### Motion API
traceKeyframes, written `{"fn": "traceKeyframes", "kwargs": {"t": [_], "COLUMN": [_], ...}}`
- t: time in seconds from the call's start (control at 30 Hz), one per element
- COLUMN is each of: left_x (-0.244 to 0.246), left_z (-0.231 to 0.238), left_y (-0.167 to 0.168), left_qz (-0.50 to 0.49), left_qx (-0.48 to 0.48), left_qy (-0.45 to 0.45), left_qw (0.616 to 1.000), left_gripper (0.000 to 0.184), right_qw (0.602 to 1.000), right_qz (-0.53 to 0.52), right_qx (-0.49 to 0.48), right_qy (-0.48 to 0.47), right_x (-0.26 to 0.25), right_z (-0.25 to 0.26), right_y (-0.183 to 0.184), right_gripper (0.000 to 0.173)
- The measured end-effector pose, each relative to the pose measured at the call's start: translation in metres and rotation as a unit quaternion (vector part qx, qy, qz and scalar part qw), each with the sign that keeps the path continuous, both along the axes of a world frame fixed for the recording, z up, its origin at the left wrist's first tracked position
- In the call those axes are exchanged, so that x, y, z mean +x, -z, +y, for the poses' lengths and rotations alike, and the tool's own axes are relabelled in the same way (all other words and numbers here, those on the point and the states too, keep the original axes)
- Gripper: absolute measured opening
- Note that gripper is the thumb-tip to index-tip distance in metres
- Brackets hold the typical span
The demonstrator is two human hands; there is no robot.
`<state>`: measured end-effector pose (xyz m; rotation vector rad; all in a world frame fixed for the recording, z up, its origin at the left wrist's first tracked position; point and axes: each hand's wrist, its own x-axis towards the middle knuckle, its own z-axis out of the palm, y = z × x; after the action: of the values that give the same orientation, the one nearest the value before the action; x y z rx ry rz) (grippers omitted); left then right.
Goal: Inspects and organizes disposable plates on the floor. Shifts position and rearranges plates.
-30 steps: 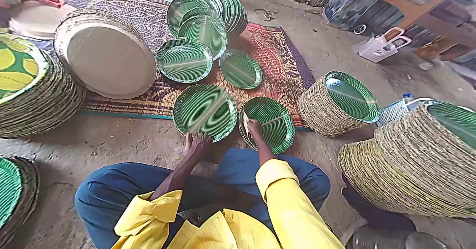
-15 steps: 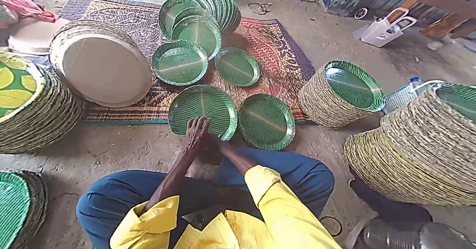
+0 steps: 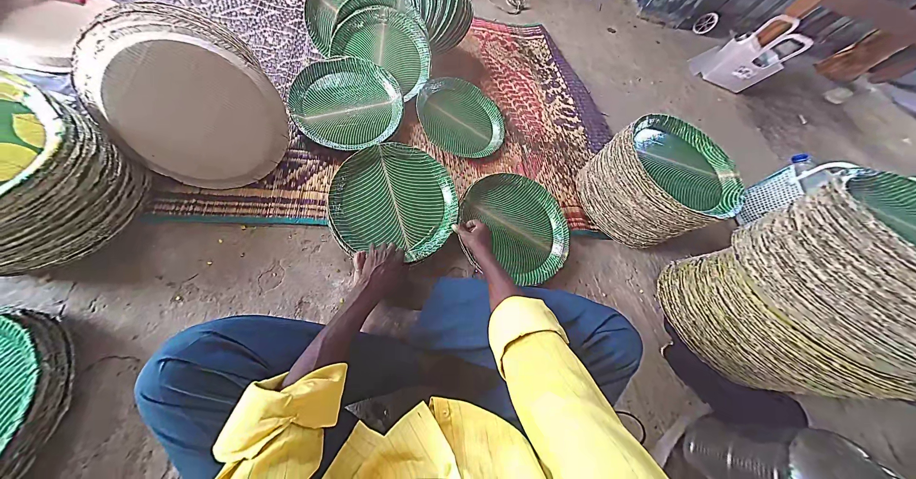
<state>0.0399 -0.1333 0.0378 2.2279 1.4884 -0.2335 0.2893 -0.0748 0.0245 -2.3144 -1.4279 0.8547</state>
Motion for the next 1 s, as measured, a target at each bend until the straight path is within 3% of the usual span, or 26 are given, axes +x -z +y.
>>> {"fn": "traceKeyframes", "kwargs": {"t": [0.1,0.53,0.8,1.0], "left_x": [-0.003,0.000,0.002,0.003], "left_z": [-0.001,-0.001,-0.005,-0.006], "left_y": [0.004,0.001,-0.002,0.003], "left_qz": [-0.013,0.008,0.010,0.004], "left_qx": [0.015,-0.007,0.002,0.019], "left_qy": [0.004,-0.002,0.016,0.049], "left_qw": [1.000,1.000,1.000,0.999], "left_gripper": [0.035,0.034,0.034,0.030], "right_qw": [1.000,0.993,0.973,0.986], "right_qz": [0.024,-0.058,-0.151,-0.123], "right_qx": [0.010,-0.049,-0.094,-0.066], "right_qy": [0.005,-0.086,-0.146,-0.092], "right_x": [0.006,0.004,-0.013,-0.002], "right_z": [0.001,0.000,-0.008,-0.009], "right_y": [0.009,-0.006,-0.022,-0.018], "right_gripper": [0.046,0.042,0.057,0.051]}}
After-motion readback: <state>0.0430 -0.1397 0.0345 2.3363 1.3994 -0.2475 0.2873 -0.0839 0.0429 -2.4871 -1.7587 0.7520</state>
